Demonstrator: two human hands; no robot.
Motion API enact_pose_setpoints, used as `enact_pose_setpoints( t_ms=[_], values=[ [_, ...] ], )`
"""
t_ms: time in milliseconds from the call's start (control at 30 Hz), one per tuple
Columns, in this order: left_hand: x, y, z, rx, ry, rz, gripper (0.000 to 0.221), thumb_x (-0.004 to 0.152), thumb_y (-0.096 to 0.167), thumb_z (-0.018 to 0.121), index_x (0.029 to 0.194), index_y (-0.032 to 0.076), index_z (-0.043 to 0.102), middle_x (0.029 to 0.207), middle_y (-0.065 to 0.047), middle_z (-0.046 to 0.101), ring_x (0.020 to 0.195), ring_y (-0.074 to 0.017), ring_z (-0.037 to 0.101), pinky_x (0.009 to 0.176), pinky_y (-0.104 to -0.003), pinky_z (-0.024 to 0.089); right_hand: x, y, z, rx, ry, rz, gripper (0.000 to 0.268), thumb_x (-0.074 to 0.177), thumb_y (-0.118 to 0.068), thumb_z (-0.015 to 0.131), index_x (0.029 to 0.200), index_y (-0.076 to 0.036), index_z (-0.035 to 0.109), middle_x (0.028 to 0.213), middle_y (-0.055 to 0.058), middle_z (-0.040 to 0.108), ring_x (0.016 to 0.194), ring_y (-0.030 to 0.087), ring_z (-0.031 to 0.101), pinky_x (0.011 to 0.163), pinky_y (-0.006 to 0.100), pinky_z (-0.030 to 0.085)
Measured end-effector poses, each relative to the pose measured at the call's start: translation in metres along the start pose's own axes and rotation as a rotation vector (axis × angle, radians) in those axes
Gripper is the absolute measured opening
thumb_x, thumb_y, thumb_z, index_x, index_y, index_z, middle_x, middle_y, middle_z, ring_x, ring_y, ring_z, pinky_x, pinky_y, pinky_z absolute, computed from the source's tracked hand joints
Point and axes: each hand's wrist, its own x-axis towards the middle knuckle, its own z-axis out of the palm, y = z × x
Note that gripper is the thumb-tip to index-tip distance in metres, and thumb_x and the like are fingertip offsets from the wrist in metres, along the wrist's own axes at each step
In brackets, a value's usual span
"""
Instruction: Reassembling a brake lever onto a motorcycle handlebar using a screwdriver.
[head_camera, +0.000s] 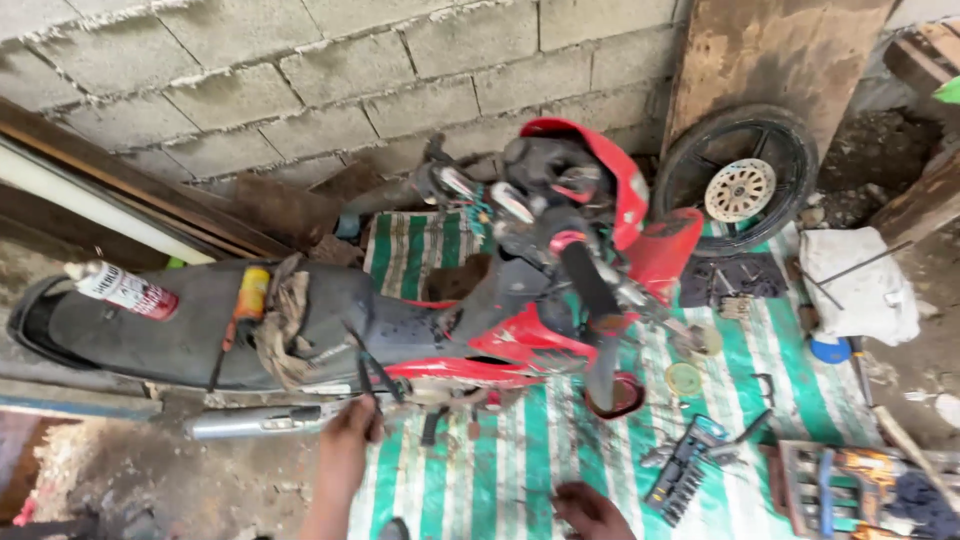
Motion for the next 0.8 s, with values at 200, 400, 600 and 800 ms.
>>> enact_pose_setpoints(
  t_ms=[200,400,600,800],
  values=[
    [-0.212,-0.088,0.204,-0.502,-0.441,-0.197,0.035,0.104,0.031,0.076,0.079,0.005,0.076,0.057,-0.01,0.061,0.051,-0.0198,0.053,0.055,-0.033,0.038,-0.124,-0.12,-0.027,-0.303,-0.298,-0.009,0.094,0.099,-0.059,0.059,0.179,-0.044,0.011,0.188,-0.004,0.025,0.169,0.024,0.042,0.121,0.051,0.053],
    [-0.261,-0.011,0.247,0.206,-0.829,-0.001,0.047,0.104,0.054,0.064,0.141,0.027,0.077,0.109,-0.005,0.087,0.106,-0.0151,0.086,0.088,-0.028,0.065,-0.114,-0.053,-0.061,0.472,-0.098,0.232,0.041,0.097,-0.008,0.083,0.135,-0.013,0.068,0.088,0.017,0.064,0.07,0.027,0.064,0.059,0.036,0.043],
    [-0.176,0.083,0.193,0.39,-0.576,0.125,0.047,0.109,0.058,0.047,0.106,0.028,0.083,0.072,0.001,0.073,0.071,-0.0162,0.069,0.072,-0.037,0.049,-0.148,-0.137,-0.095,-0.088,-0.091,0.026,0.114,0.076,-0.028,0.077,0.18,-0.026,0.029,0.132,0.011,0.07,0.117,0.028,0.066,0.088,0.042,0.06],
    [-0.133,0.241,0.146,-0.388,-0.32,-0.007,0.071,0.099,0.055,0.053,0.163,0.025,0.05,0.164,-0.004,0.059,0.157,-0.0223,0.06,0.095,-0.039,0.065,-0.196,-0.285,-0.088,-0.305,-0.209,-0.094,0.082,0.09,-0.037,0.064,0.169,-0.027,0.047,0.119,0.007,0.075,0.086,0.023,0.069,0.067,0.037,0.053]
  ],
)
